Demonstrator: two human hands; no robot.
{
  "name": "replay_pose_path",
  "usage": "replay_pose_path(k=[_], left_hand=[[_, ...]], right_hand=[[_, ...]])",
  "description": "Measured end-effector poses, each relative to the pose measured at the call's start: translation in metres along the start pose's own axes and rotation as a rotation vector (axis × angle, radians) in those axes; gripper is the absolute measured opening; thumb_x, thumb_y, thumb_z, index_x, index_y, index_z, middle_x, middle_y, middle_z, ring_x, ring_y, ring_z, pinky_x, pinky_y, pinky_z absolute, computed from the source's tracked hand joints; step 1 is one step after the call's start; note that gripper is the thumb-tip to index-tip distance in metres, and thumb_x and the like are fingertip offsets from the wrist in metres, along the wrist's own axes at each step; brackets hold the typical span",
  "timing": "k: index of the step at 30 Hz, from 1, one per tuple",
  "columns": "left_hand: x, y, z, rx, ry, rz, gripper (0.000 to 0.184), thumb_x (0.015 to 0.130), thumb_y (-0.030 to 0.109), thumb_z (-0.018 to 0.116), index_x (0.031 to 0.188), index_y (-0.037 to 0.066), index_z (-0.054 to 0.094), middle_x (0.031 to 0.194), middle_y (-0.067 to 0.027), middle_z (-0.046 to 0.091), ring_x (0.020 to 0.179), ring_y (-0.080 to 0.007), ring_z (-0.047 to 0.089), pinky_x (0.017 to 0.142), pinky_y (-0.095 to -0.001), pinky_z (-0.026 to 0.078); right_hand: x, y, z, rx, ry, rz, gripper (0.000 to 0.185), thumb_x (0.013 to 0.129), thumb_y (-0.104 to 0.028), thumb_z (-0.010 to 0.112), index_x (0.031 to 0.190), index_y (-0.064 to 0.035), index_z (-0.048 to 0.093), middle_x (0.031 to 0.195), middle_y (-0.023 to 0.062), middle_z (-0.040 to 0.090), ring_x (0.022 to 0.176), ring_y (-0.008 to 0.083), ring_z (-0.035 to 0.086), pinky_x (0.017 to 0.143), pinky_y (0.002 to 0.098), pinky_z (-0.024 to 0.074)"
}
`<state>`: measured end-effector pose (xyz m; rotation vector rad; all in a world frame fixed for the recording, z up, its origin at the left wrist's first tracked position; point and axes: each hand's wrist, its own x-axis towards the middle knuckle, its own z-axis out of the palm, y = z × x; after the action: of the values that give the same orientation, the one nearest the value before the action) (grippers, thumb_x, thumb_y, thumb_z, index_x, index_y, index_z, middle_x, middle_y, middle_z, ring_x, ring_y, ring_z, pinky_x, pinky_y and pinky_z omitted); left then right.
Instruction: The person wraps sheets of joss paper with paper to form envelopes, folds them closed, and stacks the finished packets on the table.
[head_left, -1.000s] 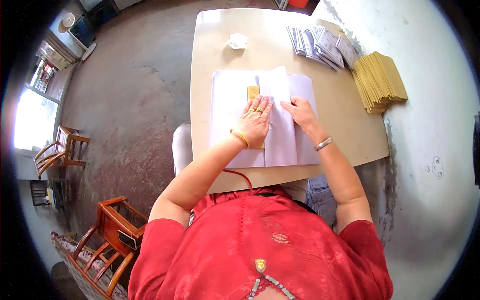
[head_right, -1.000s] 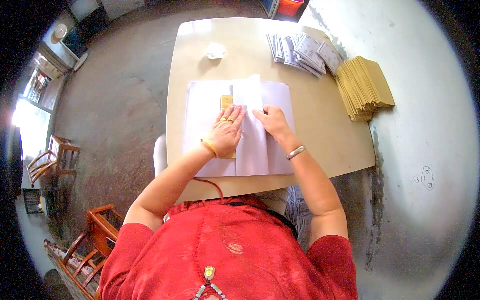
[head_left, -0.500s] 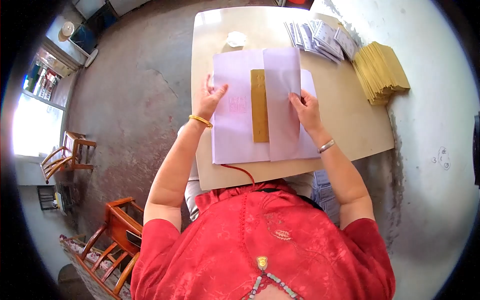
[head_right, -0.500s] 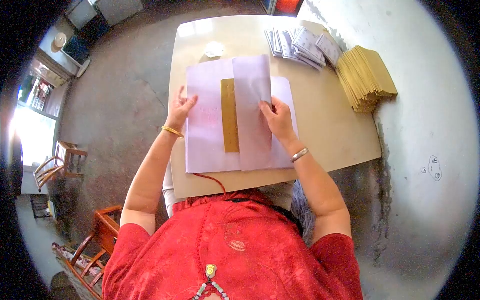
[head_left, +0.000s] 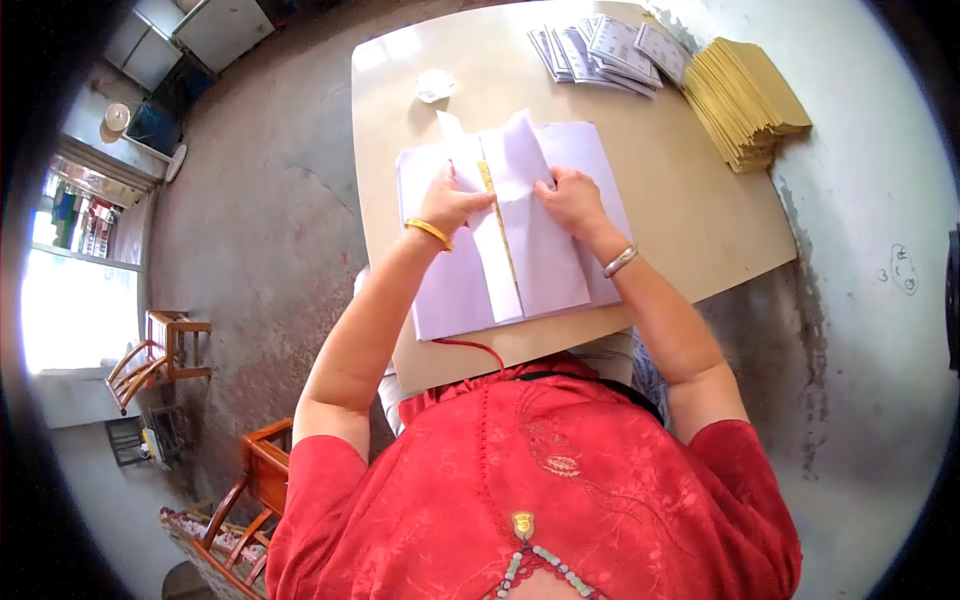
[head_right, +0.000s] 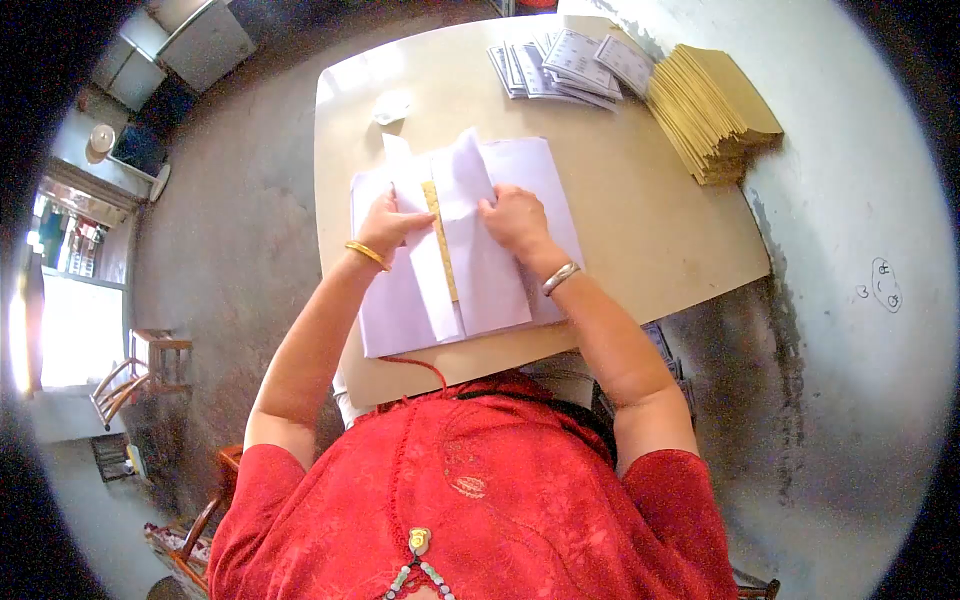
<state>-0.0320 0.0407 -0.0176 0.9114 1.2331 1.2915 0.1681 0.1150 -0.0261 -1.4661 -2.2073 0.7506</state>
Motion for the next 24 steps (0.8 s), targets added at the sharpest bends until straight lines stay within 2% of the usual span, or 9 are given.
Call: replay_pose_path(k=[3,4,7,11,14,17,18,21,24], left_hand=[[0.014,-0.018,0.013,0.255,0.059,-0.083,0.06,0.073,0.001,0.076,0.125,0.001,0.047,0.1,-0.0093,0.066,0.085,-0.0164,0.066,0.071,-0.031,0.057],[0.005,0.001,0.025,0.265,0.051,-0.155,0.061,0.071,0.001,0.074,0.122,-0.003,0.041,0.098,-0.0162,0.063,0.072,-0.0226,0.069,0.046,-0.0332,0.057],[0.005,-0.003,0.032,0.331,0.076,-0.125,0.056,0.072,0.006,0.076,0.121,0.001,0.048,0.091,-0.0084,0.066,0.068,-0.015,0.066,0.046,-0.0278,0.053],[0.004,0.001,0.035,0.36,0.085,-0.164,0.078,0.075,0.011,0.077,0.138,-0.004,0.033,0.094,-0.0124,0.064,0.067,-0.0157,0.065,0.046,-0.0292,0.055],[-0.006,0.007,0.04,0.216,0.066,-0.223,0.069,0.086,0.008,0.067,0.141,-0.004,0.027,0.092,-0.0149,0.063,0.068,-0.0182,0.066,0.05,-0.0326,0.058],[-0.015,-0.013,0.032,0.057,-0.028,-0.109,0.063,0.095,0.012,0.058,0.146,-0.003,0.023,0.091,-0.0137,0.063,0.067,-0.0152,0.064,0.058,-0.0289,0.057],[-0.025,-0.022,0.033,0.141,-0.038,-0.008,0.055,0.097,0.011,0.054,0.144,-0.003,0.028,0.092,-0.0121,0.063,0.074,-0.0142,0.064,0.067,-0.0262,0.055],[-0.055,-0.038,0.039,0.626,-0.107,0.35,0.038,0.085,-0.001,0.059,0.122,-0.001,0.055,0.106,-0.0166,0.063,0.095,-0.0291,0.062,0.086,-0.0356,0.051],[-0.077,-0.041,0.047,0.994,-0.23,0.632,0.041,0.075,-0.002,0.061,0.116,-0.001,0.058,0.128,-0.022,0.053,0.122,-0.0399,0.046,0.108,-0.0432,0.036]], right_hand=[[0.0,-0.006,0.0,-0.037,-0.01,0.028,0.034,0.085,-0.032,0.061,0.1,-0.0023,0.068,0.097,0.0201,0.069,0.093,0.0369,0.066,0.084,0.0436,0.0518],[-0.001,-0.007,0.0,-0.039,-0.002,0.029,0.033,0.085,-0.032,0.06,0.099,-0.0025,0.068,0.098,0.0201,0.069,0.093,0.0368,0.066,0.084,0.0438,0.0518],[0.0,-0.007,0.004,-0.063,0.011,0.037,0.033,0.085,-0.032,0.06,0.099,-0.0034,0.067,0.098,0.0201,0.069,0.094,0.0364,0.066,0.084,0.0441,0.052],[0.0,-0.006,0.005,-0.09,0.01,0.038,0.033,0.086,-0.033,0.058,0.099,-0.0047,0.068,0.097,0.0199,0.069,0.093,0.0362,0.066,0.083,0.0441,0.0524],[-0.003,-0.011,-0.001,-0.069,-0.011,0.046,0.033,0.086,-0.033,0.056,0.098,-0.005,0.068,0.095,0.0201,0.069,0.091,0.0369,0.067,0.081,0.045,0.0526],[-0.002,-0.006,0.004,-0.07,0.034,0.006,0.03,0.085,-0.031,0.057,0.094,-0.0044,0.068,0.092,0.0207,0.069,0.088,0.0377,0.067,0.08,0.0459,0.0529],[-0.001,-0.005,0.004,-0.086,0.037,0.01,0.03,0.085,-0.031,0.058,0.092,-0.0041,0.068,0.091,0.0209,0.069,0.087,0.0378,0.067,0.08,0.0461,0.0529],[-0.001,-0.007,0.005,-0.12,0.032,0.016,0.029,0.084,-0.031,0.058,0.088,-0.0032,0.067,0.088,0.0215,0.069,0.086,0.0381,0.067,0.079,0.0467,0.0528],[0.0,-0.007,0.001,-0.103,0.004,0.016,0.031,0.084,-0.032,0.058,0.086,-0.0023,0.066,0.088,0.0222,0.068,0.086,0.0396,0.066,0.078,0.0475,0.0522]])
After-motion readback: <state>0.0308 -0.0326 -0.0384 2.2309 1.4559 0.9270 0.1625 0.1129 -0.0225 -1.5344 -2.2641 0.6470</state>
